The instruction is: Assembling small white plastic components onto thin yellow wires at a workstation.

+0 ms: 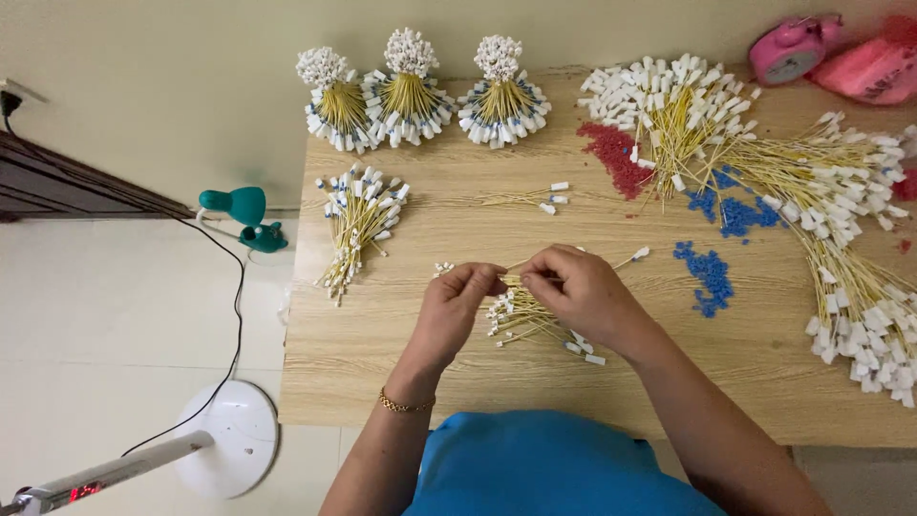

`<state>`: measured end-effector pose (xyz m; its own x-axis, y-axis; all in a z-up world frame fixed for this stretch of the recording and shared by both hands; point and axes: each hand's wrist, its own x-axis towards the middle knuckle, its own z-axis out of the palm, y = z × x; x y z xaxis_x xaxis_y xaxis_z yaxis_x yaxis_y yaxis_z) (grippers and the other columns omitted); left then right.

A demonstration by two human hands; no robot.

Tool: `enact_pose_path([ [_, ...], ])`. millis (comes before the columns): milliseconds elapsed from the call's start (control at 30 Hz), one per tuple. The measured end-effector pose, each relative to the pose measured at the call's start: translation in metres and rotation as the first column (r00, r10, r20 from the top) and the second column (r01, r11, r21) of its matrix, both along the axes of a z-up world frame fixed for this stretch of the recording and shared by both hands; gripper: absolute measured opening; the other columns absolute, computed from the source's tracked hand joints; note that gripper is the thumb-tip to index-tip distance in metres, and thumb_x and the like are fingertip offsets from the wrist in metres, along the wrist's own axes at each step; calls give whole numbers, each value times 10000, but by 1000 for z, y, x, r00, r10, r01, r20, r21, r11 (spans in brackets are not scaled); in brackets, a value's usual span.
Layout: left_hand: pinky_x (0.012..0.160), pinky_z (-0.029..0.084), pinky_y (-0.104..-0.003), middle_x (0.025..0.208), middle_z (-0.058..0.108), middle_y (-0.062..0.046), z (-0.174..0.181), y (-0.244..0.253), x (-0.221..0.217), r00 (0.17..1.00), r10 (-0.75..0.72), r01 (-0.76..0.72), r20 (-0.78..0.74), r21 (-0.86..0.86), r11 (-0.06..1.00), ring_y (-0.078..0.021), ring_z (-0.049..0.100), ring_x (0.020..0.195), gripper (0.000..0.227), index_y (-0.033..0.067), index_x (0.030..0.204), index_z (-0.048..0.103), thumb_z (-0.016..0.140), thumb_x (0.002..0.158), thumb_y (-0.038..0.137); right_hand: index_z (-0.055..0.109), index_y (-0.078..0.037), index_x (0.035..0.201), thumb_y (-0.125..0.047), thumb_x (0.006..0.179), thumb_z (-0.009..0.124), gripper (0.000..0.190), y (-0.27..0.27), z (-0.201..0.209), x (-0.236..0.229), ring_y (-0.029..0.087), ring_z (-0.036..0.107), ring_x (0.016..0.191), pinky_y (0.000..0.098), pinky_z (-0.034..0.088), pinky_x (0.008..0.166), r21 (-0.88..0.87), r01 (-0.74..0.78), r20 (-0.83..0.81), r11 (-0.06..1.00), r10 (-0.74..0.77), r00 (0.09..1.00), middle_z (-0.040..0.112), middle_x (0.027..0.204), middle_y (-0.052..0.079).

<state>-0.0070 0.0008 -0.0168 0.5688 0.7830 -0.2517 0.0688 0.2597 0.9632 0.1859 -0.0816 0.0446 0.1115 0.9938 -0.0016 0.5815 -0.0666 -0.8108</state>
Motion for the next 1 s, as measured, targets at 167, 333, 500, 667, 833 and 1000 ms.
enact_pose_path([
  [167,877,566,-269,972,760,-48,-2,-2,-2,997,40,-39,69,-26,999,-105,686,934,275,-20,1092,744,606,1044,213,712,-47,972,-200,916,700,163,1,7,-2,174,692,743,333,548,659,-126,99,-96,987,-112,989,730,876,76],
  [333,861,569,-266,983,748,-52,-3,-4,1,989,31,-21,143,-71,997,-106,683,932,172,-21,1073,722,673,989,120,713,-34,970,-203,921,703,176,-1,1,-1,154,698,735,308,550,664,-77,77,-83,994,-84,993,737,860,71],
  [500,832,554,-250,945,728,-35,-6,-8,3,991,47,-44,123,-29,999,-89,655,899,163,-22,1038,715,656,1020,130,730,-47,1021,-203,927,708,183,-3,-14,0,119,640,698,297,531,626,-171,93,-222,981,-131,966,739,808,48],
  [667,790,540,-251,900,700,-19,-6,-21,10,994,106,-107,15,118,987,-85,630,861,145,4,1006,681,616,1035,130,724,-37,1020,-194,917,720,187,-3,-19,-2,81,636,731,269,541,639,-157,78,-291,984,-122,949,719,840,30],
  [833,710,526,-268,820,675,-31,-6,-40,17,954,200,-139,-222,262,955,-106,618,772,156,33,978,634,577,1048,160,723,-35,1022,-191,912,713,192,-4,-33,-8,66,675,793,250,555,678,-96,67,-331,993,-95,939,718,892,8],
  [1000,672,511,-302,799,657,-76,-39,-55,9,944,215,-141,-250,282,949,-153,608,735,159,26,995,655,593,1039,166,710,-35,984,-215,923,699,191,-12,-95,-9,119,615,700,304,517,631,-309,93,-203,947,-161,966,699,783,38],
])
